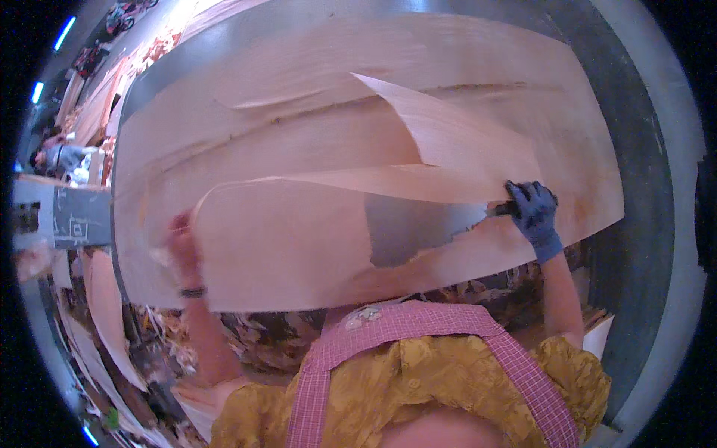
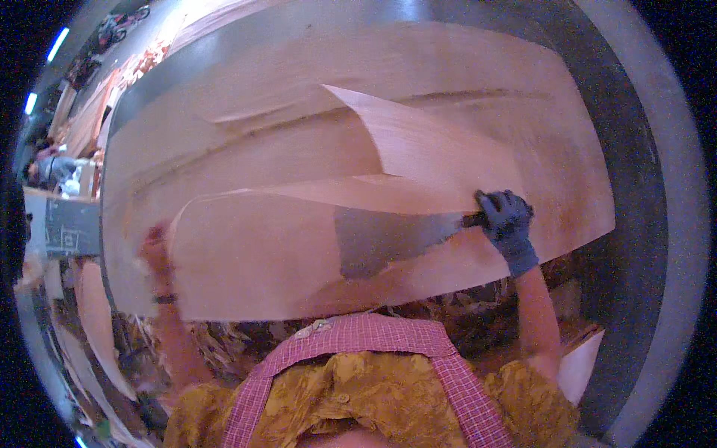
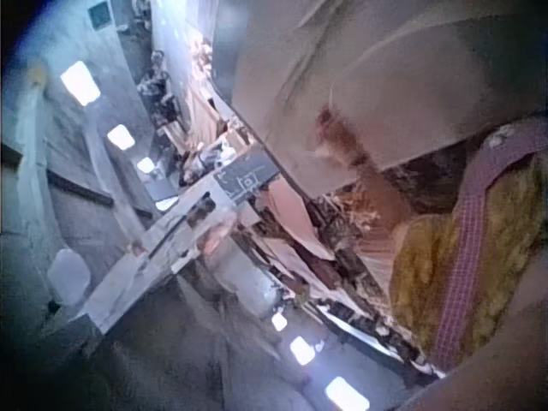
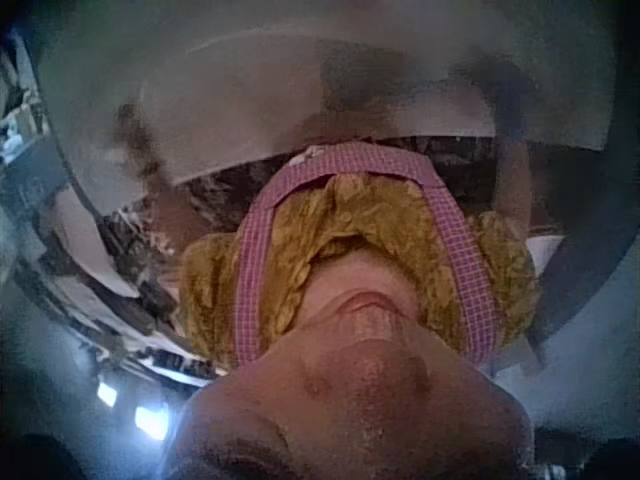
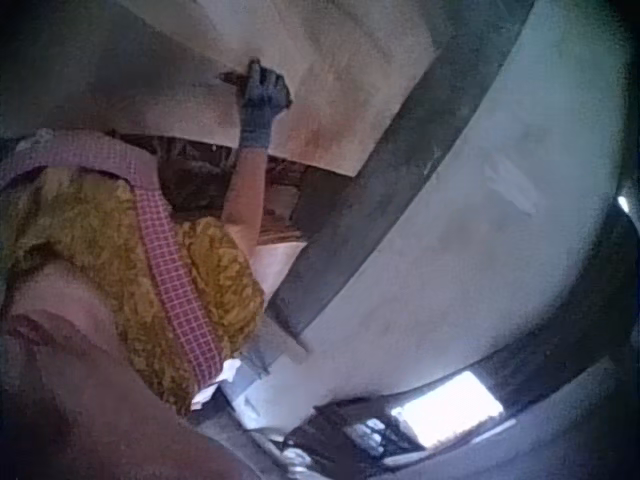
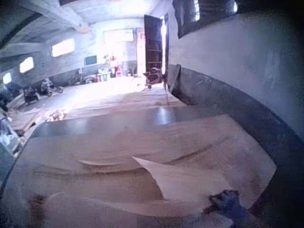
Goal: The person measures a large wood veneer sheet with a tape measure, cuts a rectangular piece using a utility knife, and places the cut piece onto a stack of similar veneers.
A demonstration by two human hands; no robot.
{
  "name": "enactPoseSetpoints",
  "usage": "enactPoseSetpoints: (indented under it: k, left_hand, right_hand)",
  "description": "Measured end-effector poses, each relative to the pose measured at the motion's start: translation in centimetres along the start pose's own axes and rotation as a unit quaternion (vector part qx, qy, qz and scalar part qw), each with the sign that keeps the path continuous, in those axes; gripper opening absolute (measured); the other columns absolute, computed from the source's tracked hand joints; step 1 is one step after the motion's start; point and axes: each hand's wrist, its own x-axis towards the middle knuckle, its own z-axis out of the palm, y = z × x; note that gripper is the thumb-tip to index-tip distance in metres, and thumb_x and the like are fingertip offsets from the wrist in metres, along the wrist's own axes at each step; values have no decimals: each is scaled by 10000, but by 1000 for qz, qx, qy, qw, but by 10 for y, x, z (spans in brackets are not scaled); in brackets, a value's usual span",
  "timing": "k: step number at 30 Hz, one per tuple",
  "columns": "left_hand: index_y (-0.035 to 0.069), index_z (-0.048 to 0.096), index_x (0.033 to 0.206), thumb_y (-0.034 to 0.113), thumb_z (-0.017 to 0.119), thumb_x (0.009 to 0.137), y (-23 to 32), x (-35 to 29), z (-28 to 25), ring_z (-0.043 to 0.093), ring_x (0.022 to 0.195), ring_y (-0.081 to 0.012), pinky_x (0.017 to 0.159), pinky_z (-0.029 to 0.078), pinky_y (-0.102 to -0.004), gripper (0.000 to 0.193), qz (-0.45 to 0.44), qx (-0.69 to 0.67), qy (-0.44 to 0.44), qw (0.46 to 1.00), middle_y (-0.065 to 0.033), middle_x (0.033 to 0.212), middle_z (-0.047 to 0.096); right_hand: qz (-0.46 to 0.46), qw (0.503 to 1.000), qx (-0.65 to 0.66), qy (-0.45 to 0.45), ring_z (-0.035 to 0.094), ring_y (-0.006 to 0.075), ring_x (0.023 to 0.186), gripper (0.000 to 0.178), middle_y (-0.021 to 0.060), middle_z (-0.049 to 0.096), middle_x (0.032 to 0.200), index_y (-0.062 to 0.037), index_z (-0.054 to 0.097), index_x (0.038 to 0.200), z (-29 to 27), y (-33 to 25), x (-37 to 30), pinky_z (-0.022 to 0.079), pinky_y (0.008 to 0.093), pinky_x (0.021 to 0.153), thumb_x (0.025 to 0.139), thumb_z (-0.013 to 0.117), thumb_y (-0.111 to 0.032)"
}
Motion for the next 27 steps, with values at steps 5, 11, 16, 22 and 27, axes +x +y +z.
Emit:
enactPoseSetpoints:
  k: [5,11,16,22,27]
  left_hand:
    - [70,479,1359,573,406,956,168,-171,246,560,1188,-297,955,484,-450,649,-251,-470,-449,717,-147,1322,549]
    - [89,601,1075,341,647,908,169,-236,318,656,888,-212,712,576,-385,306,-302,-542,-170,766,-51,1014,654]
    - [72,595,1013,244,737,852,168,-301,313,654,778,-191,659,577,-345,275,-334,-527,-8,781,-56,951,645]
    - [63,581,1029,233,737,853,141,-358,313,647,798,-204,630,582,-363,290,-395,-466,76,788,-69,958,632]
    - [36,573,1042,230,734,853,121,-372,310,639,851,-206,601,583,-379,315,-415,-454,121,779,-80,971,627]
  right_hand:
    - [-102,993,64,2,589,253,836,431,55,619,932,-158,637,1138,29,9,-38,470,398,701,712,670,-213]
    - [-129,967,216,-39,594,273,921,527,85,609,1032,-152,592,1232,37,-5,-85,497,417,748,764,708,-366]
    - [93,961,254,-47,554,364,1102,708,199,545,1226,-108,508,1336,77,28,-135,491,465,887,782,711,-500]
    - [188,965,175,-58,489,403,1150,794,247,489,1257,-50,417,1391,123,35,-149,449,464,927,794,702,-491]
    - [181,969,150,-71,467,413,1185,808,252,496,1272,-66,431,1384,144,11,-157,428,484,966,789,675,-554]
